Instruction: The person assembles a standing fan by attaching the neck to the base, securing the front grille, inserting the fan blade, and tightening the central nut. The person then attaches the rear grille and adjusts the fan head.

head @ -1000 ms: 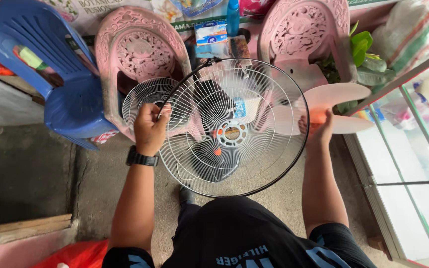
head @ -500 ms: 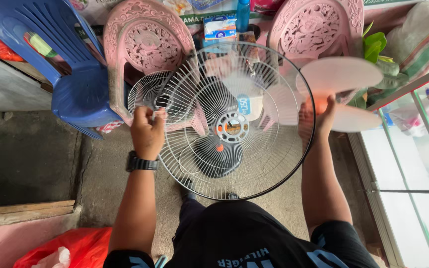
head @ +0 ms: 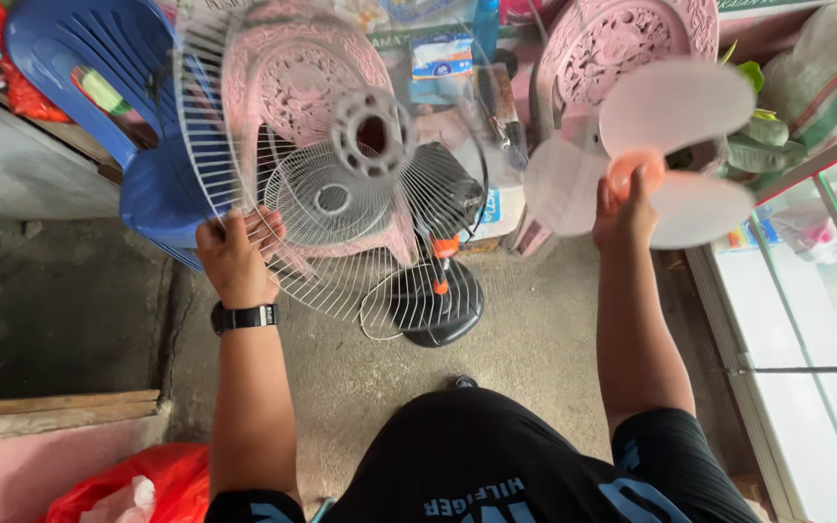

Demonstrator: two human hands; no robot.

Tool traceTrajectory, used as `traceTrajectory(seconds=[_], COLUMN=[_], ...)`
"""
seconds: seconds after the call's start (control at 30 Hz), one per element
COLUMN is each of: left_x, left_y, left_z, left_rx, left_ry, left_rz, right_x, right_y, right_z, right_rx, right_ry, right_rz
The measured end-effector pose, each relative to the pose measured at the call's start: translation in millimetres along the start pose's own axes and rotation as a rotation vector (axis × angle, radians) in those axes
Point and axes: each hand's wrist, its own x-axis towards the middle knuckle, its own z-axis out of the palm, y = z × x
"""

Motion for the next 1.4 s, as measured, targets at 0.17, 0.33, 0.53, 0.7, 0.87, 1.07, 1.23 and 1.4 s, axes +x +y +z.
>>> traceTrajectory(seconds=[0.17, 0.33, 0.53, 0.7, 0.87, 1.07, 1.23, 1.4], left_x=[1.7, 3.5, 7.9, 29.0, 44.2, 74.1, 95.2, 94.6], left_y=[-0.4, 5.5, 14.7, 5.8, 12.1, -8.6, -35.8, -41.5], left_z=[-11.2, -39.8, -57.4, -36.7, 30.9, 133.6, 179.3, 172.9], left_rx=[-0.055, -0.081, -0.347, -0.406, -0.486, -0.477, -0.497, -0.441], left_ry=[0.141, 0.166, 0.124, -0.128, 0.009, 0.014, 0.09, 0.211], left_rz=[-0.077, -0.026, -0.051, 0.059, -0.091, -0.03, -0.031, 0.011], right_x=[-1.9, -20.0, -30.1, -14.2, 19.7, 69.6, 115.6, 156.8], right_y=[27.9, 48.9, 70.9, 85.9, 101.2, 106.3, 118.4, 147.7], right_z=[-45.5, -68.5, -78.4, -55.3, -27.1, -6.1, 11.8, 35.9], right_rx=[-0.072, -0.133, -0.173, -0.22, -0.296, -0.423, -0.467, -0.557], right_ry=[0.159, 0.189, 0.237, 0.195, 0.139, 0.03, 0.012, 0.02], right_rz=[0.071, 0.13, 0.177, 0.203, 0.221, 0.338, 0.444, 0.527])
